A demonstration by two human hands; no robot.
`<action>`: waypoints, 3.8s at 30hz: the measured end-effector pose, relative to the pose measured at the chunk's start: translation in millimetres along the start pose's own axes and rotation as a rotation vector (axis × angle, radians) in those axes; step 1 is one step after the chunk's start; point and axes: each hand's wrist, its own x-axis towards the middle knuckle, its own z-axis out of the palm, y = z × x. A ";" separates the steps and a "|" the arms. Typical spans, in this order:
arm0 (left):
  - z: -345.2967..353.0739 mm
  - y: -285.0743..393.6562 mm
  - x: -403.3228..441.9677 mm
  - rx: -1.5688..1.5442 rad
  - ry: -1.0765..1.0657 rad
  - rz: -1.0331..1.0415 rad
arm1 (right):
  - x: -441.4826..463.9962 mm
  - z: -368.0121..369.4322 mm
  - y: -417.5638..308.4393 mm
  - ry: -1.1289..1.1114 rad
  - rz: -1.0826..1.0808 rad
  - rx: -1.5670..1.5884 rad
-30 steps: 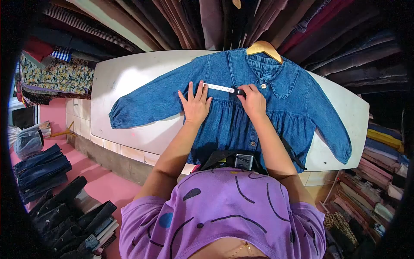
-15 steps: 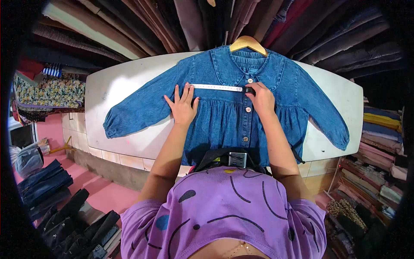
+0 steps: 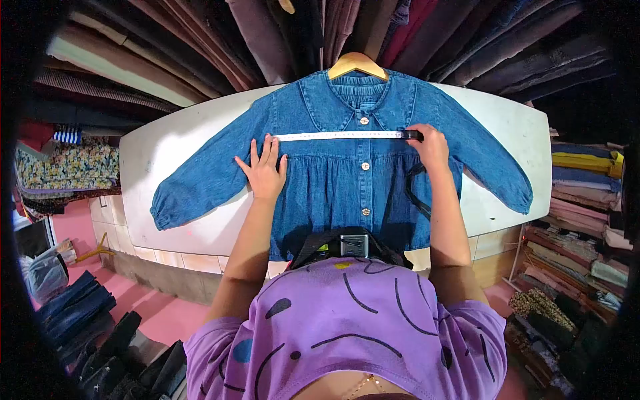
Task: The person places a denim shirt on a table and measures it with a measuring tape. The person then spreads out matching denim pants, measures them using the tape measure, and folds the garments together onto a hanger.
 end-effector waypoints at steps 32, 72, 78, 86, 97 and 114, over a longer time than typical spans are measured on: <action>2.1 -0.1 0.5 0.023 -0.003 0.005 | 16.5 -52.9 86.0 -0.048 0.167 -0.060; -11.2 9.3 -23.3 -0.063 -0.045 -0.073 | -33.3 -59.9 85.9 0.305 0.181 0.081; -7.0 1.8 -32.7 -0.013 -0.075 -0.053 | -73.4 -12.8 113.6 0.373 0.248 0.167; -18.3 -9.6 -70.9 0.011 -0.072 -0.081 | -106.9 -8.7 115.1 0.365 0.214 0.246; -28.5 -21.0 -100.4 0.073 -0.160 -0.173 | -108.1 -33.8 153.2 0.325 0.265 0.420; -50.4 41.0 -79.0 0.203 -0.345 -0.568 | -116.1 -155.8 477.4 0.642 0.728 0.492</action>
